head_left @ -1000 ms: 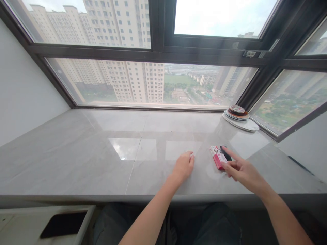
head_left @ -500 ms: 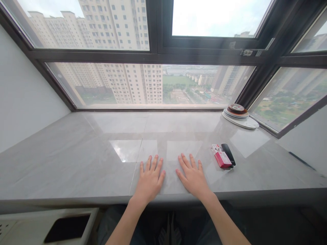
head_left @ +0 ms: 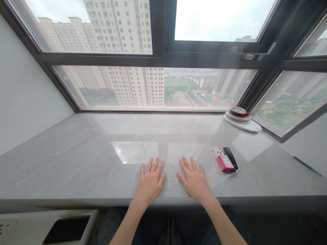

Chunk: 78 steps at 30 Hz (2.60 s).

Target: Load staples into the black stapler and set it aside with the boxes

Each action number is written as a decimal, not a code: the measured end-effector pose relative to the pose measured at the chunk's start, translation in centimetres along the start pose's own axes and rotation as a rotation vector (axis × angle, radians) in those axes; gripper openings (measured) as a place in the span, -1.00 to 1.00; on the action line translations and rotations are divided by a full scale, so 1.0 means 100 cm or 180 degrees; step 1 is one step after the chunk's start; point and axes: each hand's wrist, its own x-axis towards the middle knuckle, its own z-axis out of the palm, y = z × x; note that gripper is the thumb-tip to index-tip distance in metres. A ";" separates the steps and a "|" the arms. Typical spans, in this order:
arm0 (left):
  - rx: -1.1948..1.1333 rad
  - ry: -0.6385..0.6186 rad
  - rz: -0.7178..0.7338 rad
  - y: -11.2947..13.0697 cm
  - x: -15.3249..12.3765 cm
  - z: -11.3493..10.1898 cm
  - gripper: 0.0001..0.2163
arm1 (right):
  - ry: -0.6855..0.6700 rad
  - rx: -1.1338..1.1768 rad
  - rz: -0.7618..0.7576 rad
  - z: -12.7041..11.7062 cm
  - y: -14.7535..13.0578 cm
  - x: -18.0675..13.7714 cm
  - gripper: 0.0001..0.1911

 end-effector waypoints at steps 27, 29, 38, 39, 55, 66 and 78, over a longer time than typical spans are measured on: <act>0.0141 0.0037 0.0031 -0.002 0.000 0.001 -0.50 | 0.0054 0.0004 0.0004 -0.002 0.000 -0.001 -0.34; 0.0122 0.0040 0.0026 -0.002 0.000 0.000 -0.50 | 0.0040 0.0001 -0.0007 -0.001 0.001 0.000 -0.34; 0.0080 -0.0022 0.0014 -0.001 0.000 -0.001 -0.50 | 0.0116 0.0063 -0.0023 0.005 0.004 0.000 -0.34; 0.0079 -0.0027 0.0012 -0.001 0.000 -0.001 -0.50 | 0.0124 0.0078 -0.0026 0.005 0.004 0.000 -0.34; 0.0131 -0.0039 0.0021 -0.001 0.000 -0.003 -0.50 | 0.0256 0.0119 -0.0086 0.004 0.000 -0.003 -0.35; 0.0069 -0.0052 -0.0010 -0.001 0.000 -0.003 -0.51 | 0.1136 0.1096 0.0061 -0.049 0.054 -0.005 -0.51; -0.0035 0.0026 -0.0052 0.001 0.000 0.000 -0.50 | 0.0609 0.2020 0.1630 -0.065 0.233 -0.005 -0.35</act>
